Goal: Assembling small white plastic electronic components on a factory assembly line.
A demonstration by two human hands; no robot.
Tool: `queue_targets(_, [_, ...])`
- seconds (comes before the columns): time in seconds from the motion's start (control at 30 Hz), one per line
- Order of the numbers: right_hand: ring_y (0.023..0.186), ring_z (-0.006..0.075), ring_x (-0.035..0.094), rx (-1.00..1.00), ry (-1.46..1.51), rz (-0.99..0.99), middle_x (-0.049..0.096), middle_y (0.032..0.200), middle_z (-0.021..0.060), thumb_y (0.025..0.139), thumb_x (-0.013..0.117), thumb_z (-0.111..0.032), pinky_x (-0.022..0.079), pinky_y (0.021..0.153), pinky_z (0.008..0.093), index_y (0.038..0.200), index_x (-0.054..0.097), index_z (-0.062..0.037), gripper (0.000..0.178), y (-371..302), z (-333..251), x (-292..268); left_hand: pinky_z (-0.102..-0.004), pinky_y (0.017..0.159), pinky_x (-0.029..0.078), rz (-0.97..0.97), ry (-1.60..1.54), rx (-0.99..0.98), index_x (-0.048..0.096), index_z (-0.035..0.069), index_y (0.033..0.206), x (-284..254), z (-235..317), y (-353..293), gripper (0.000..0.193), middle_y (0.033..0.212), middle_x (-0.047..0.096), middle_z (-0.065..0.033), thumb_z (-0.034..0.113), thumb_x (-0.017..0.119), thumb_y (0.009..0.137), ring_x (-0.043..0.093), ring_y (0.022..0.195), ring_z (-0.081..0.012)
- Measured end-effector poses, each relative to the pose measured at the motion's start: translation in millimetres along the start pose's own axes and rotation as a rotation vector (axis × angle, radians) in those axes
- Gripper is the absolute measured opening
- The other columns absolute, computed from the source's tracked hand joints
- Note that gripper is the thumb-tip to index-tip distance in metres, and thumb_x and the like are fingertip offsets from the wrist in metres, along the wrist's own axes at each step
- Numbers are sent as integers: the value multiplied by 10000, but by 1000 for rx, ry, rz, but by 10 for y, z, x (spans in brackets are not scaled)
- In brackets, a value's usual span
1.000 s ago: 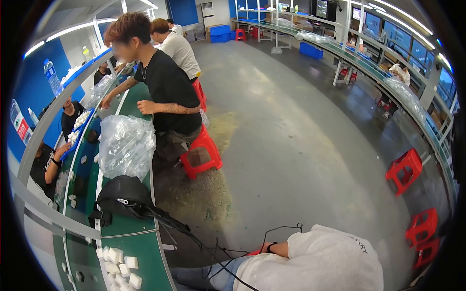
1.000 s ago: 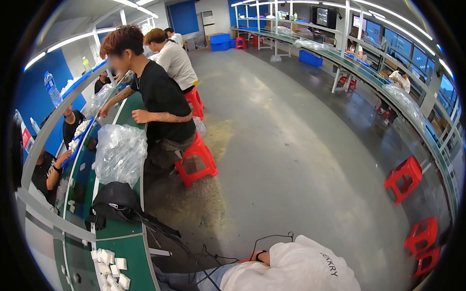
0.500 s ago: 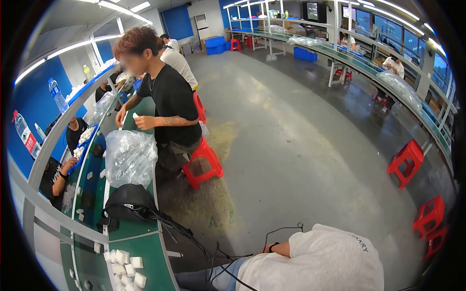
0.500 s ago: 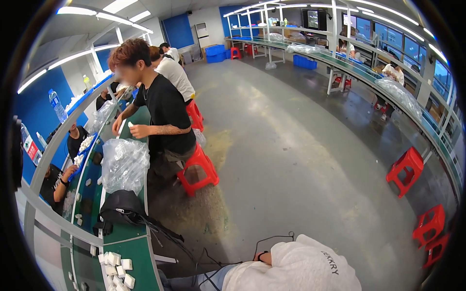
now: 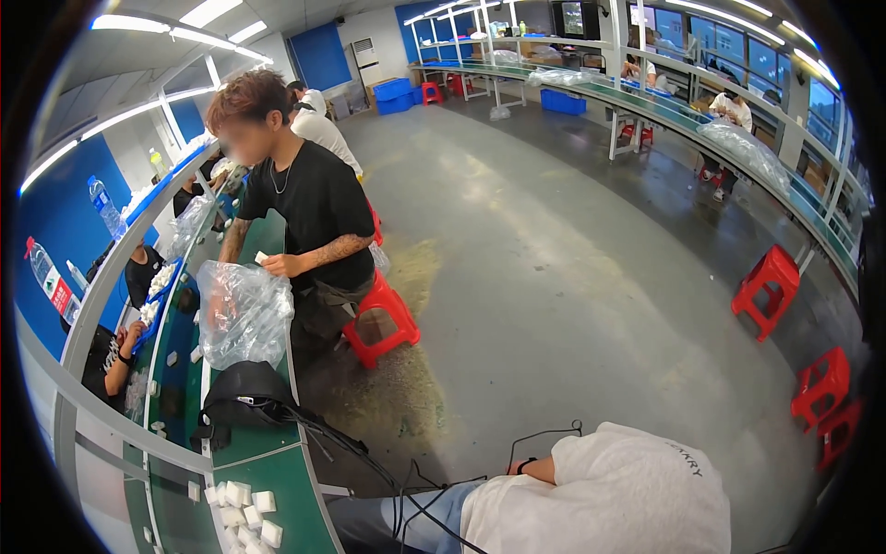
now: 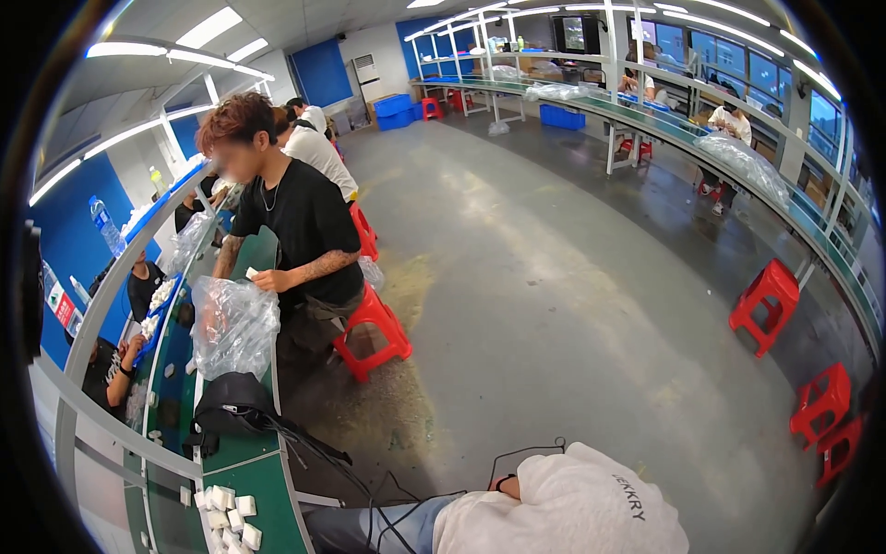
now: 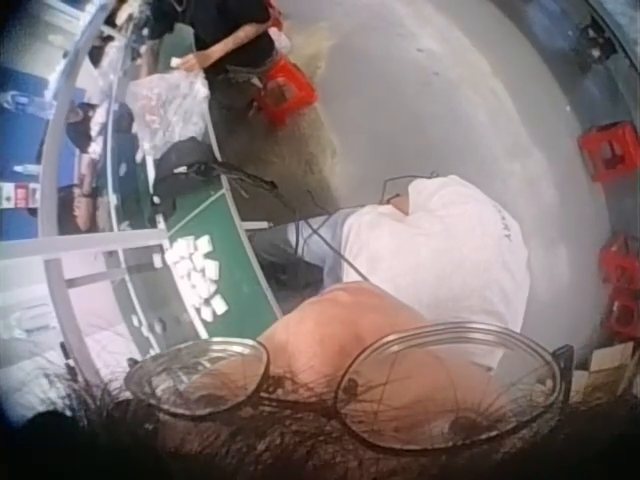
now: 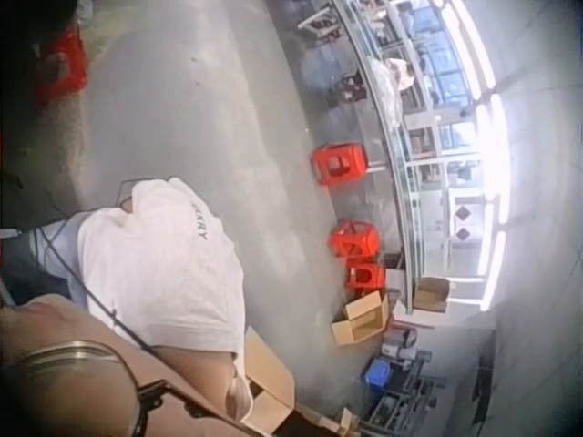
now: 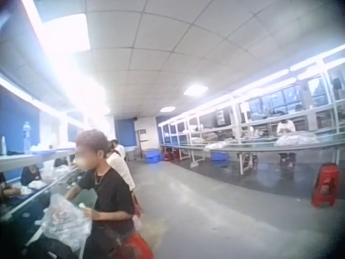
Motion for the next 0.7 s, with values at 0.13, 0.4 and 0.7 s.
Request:
queue_targets(0.13, [1383, 299, 600, 28, 101, 22, 652, 1478, 123, 855, 748, -568, 485, 1118, 464, 1383, 711, -153, 673, -265, 96, -97, -498, 707, 499, -19, -59, 23, 543, 62, 819, -4, -120, 156, 315, 821, 549, -137, 280, 525, 1047, 595, 748, -353])
queue_targets(0.4, [1389, 293, 593, 41, 152, 15, 652, 1476, 131, 873, 744, -559, 475, 1124, 460, 1381, 710, -140, 659, -297, 53, 26, -486, 669, 497, 62, -65, 33, 524, 82, 779, -77, -101, 127, 331, 773, 533, -117, 273, 512, 1048, 585, 699, -339])
queue_targets(0.7, [1175, 329, 726, -316, -433, -69, 755, 1290, 133, 901, 686, -389, 579, 969, 503, 1211, 798, -149, 407, 905, -609, 704, -473, 626, 495, 296, 225, -163, 502, 104, 733, -44, 732, -65, 356, 720, 514, -94, 265, 496, 1050, 573, 644, -323])
Point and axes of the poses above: each hand's wrist, its own y-axis towards the middle knuckle, its own x-axis out of the palm, z = x × y, the point moved 9 cm from there along y, towards the middle knuckle
